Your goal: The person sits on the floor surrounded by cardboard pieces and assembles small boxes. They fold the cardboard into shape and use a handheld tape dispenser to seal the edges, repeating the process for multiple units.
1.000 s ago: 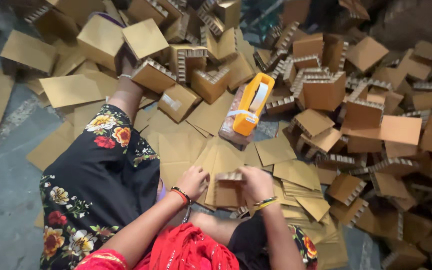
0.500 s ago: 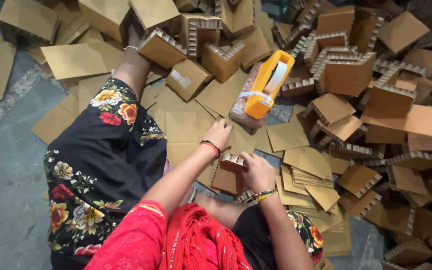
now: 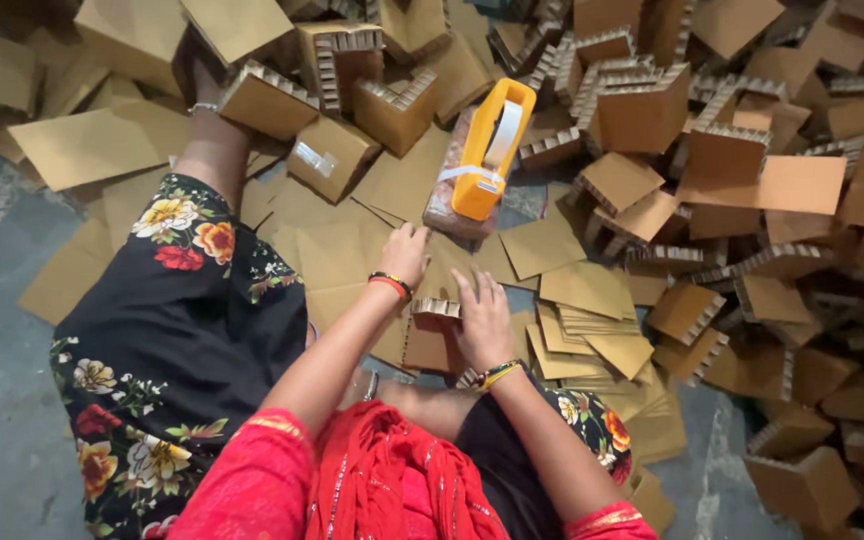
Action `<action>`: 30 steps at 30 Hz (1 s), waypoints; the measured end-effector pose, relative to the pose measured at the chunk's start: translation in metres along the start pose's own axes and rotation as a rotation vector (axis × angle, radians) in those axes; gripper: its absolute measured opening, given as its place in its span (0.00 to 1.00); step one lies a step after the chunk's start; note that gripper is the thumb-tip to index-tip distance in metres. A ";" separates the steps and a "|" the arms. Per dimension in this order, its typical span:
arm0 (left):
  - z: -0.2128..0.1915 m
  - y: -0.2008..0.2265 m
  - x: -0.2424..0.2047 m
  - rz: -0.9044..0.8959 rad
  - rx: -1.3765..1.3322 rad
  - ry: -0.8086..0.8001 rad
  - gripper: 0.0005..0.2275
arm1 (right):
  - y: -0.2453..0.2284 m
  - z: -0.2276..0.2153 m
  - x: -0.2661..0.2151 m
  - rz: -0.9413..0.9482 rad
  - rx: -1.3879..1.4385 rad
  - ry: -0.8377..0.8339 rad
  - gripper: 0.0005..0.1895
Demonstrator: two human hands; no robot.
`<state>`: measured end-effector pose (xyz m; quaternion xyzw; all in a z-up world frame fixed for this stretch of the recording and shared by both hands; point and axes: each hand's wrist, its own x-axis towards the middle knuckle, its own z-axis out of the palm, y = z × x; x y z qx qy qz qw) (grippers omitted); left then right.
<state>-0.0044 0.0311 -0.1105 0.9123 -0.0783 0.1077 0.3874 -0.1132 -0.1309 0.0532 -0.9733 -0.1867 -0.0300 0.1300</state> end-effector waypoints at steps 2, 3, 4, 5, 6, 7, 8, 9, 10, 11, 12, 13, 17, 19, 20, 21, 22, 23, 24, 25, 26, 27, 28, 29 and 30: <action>0.012 -0.019 0.016 -0.038 0.014 0.057 0.09 | 0.002 0.000 0.006 -0.019 0.003 -0.005 0.46; 0.017 -0.023 0.028 -0.093 0.015 0.003 0.06 | 0.002 0.000 0.004 -0.015 -0.006 -0.017 0.46; 0.018 -0.025 0.036 -0.147 0.015 -0.051 0.03 | 0.003 0.000 0.002 -0.011 -0.016 -0.029 0.46; 0.013 -0.026 0.040 -0.204 -0.042 -0.102 0.03 | 0.003 0.001 0.001 -0.008 -0.012 -0.014 0.46; 0.004 -0.026 0.043 -0.260 -0.099 -0.153 0.04 | 0.004 0.002 0.002 -0.006 -0.008 0.001 0.46; -0.005 -0.022 0.045 -0.320 -0.158 -0.200 0.05 | 0.005 0.003 0.002 -0.008 -0.006 0.013 0.46; -0.012 -0.016 0.045 -0.244 -0.084 -0.192 0.05 | 0.005 0.004 0.000 -0.010 -0.017 0.014 0.46; -0.017 -0.010 0.047 -0.167 -0.009 -0.183 0.05 | 0.005 0.005 0.000 -0.012 -0.027 0.017 0.47; -0.020 -0.005 0.049 -0.089 0.066 -0.173 0.04 | 0.006 0.007 0.000 -0.014 -0.038 0.020 0.48; -0.018 -0.001 0.050 -0.116 0.040 -0.233 0.06 | 0.008 0.009 0.001 -0.019 -0.044 0.028 0.47; -0.014 0.000 0.052 -0.144 0.014 -0.293 0.08 | 0.009 0.011 0.003 -0.024 -0.051 0.035 0.47; -0.009 -0.001 0.052 -0.169 -0.010 -0.353 0.09 | 0.009 0.014 0.003 -0.028 -0.054 0.045 0.47; 0.017 -0.013 0.044 -0.083 0.181 -0.103 0.06 | 0.010 0.013 0.002 -0.019 -0.010 0.045 0.46; 0.021 -0.022 0.054 -0.214 0.322 -0.250 0.05 | 0.008 0.012 0.002 -0.010 -0.015 0.019 0.46; 0.022 -0.022 0.059 -0.234 0.272 -0.245 0.05 | 0.009 0.012 0.002 -0.005 -0.026 0.016 0.46; 0.018 -0.021 0.064 -0.256 0.222 -0.239 0.04 | 0.008 0.012 0.002 -0.002 -0.036 0.011 0.46; 0.013 -0.018 0.065 -0.278 0.172 -0.233 0.04 | 0.008 0.011 0.002 0.000 -0.046 0.007 0.46; 0.006 -0.014 0.065 -0.291 0.163 -0.278 0.04 | 0.008 0.011 0.001 0.005 -0.045 0.001 0.46; -0.001 -0.009 0.062 -0.304 0.154 -0.323 0.04 | 0.007 0.010 0.001 0.009 -0.044 -0.004 0.47; -0.010 -0.005 0.059 -0.317 0.148 -0.367 0.05 | 0.006 0.010 0.002 0.013 -0.041 -0.008 0.47; -0.017 -0.002 0.057 -0.272 0.090 -0.335 0.05 | 0.006 0.009 0.004 0.014 -0.031 -0.005 0.48; -0.024 0.002 0.051 -0.227 0.033 -0.307 0.06 | 0.006 0.007 0.003 0.019 -0.021 -0.004 0.49; -0.030 0.005 0.046 -0.183 -0.025 -0.280 0.08 | 0.005 0.006 0.002 0.024 -0.011 -0.003 0.50; -0.035 0.008 0.041 -0.155 -0.100 -0.305 0.08 | 0.005 0.006 0.002 0.023 -0.024 0.009 0.51; -0.041 0.010 0.035 -0.127 -0.176 -0.331 0.09 | 0.004 0.005 0.002 0.022 -0.037 0.020 0.52</action>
